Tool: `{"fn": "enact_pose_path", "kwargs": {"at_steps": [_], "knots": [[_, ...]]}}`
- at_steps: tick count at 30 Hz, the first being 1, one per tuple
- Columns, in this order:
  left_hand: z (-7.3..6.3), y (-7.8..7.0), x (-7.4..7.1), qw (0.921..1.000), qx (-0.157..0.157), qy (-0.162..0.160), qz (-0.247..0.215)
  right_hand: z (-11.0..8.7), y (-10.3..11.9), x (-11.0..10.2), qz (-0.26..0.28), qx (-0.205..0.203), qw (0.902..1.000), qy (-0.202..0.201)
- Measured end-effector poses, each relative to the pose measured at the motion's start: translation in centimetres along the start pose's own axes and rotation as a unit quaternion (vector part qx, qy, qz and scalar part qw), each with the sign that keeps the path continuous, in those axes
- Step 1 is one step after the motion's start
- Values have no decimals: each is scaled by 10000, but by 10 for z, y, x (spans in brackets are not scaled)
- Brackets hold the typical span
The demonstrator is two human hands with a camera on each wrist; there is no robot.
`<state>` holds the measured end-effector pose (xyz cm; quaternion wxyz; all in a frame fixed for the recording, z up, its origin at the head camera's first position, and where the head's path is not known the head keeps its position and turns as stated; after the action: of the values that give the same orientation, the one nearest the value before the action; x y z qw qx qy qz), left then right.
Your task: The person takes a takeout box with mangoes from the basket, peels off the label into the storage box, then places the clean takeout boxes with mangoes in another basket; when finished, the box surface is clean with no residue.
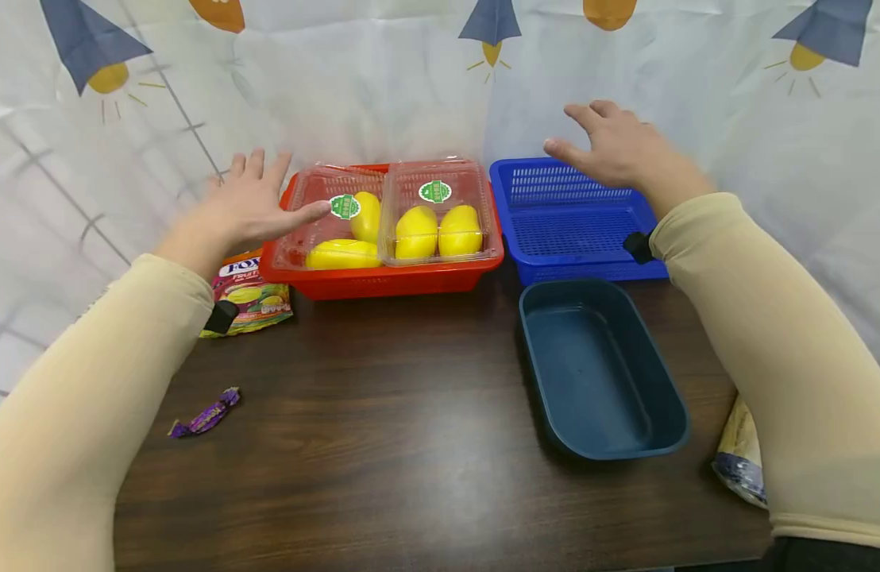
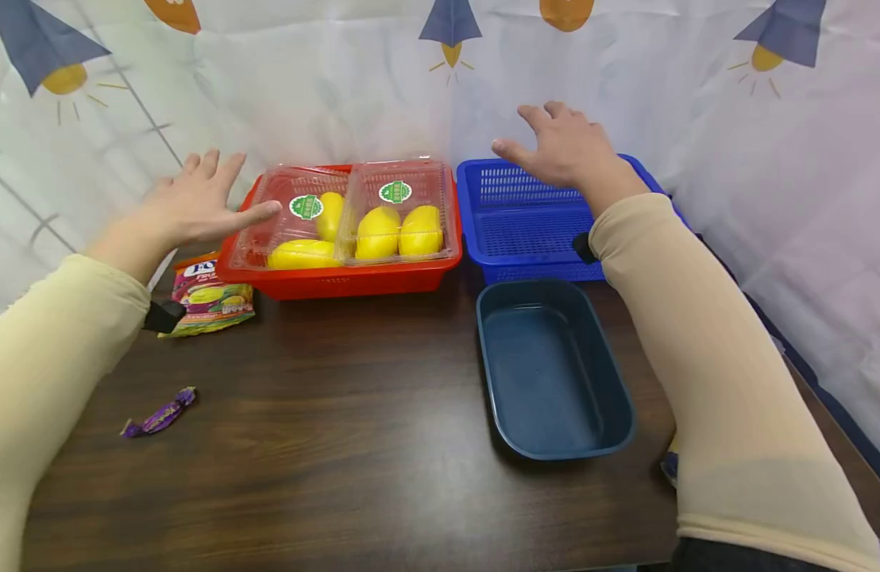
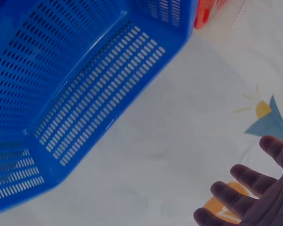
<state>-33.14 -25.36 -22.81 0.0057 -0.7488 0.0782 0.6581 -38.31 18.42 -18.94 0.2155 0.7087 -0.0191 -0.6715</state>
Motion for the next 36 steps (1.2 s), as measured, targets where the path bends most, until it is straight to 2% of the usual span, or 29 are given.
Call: {"fn": "enact_pose_path", "kwargs": {"at_steps": [5,9,12,17,22,26,31,36], "knots": [[-14,21,41,9996,37,193,-185,2,14,12,31,-209,9998,18],[-22,23,69,9991,115,185,-367,3,25,25,105,-378,9991,139],[-24,21,81,9990,167,80,-417,4,31,38,205,-423,9984,317],[-24,17,84,9992,259,-149,-281,7,41,62,333,-351,9967,650],[-28,14,85,9994,315,-34,-111,12,53,85,501,-398,9931,982],[-29,14,87,9993,331,28,-156,18,61,101,808,-425,9879,1254],[-28,12,91,9992,332,63,-209,24,69,114,986,-296,9823,1565],[-27,12,92,9993,294,68,-206,28,74,120,1401,-248,9770,1591]]}}
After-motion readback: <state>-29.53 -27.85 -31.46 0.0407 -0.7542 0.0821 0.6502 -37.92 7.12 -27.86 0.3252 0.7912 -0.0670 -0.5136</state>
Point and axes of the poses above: each hand's wrist, its own z-axis towards the middle knuckle, its own x-axis out of the palm, y = z × x, the point moved 8 cm from there along z, towards the middle knuckle, and after that the axes turned 11 degrees about z, right-handed, at the moved point
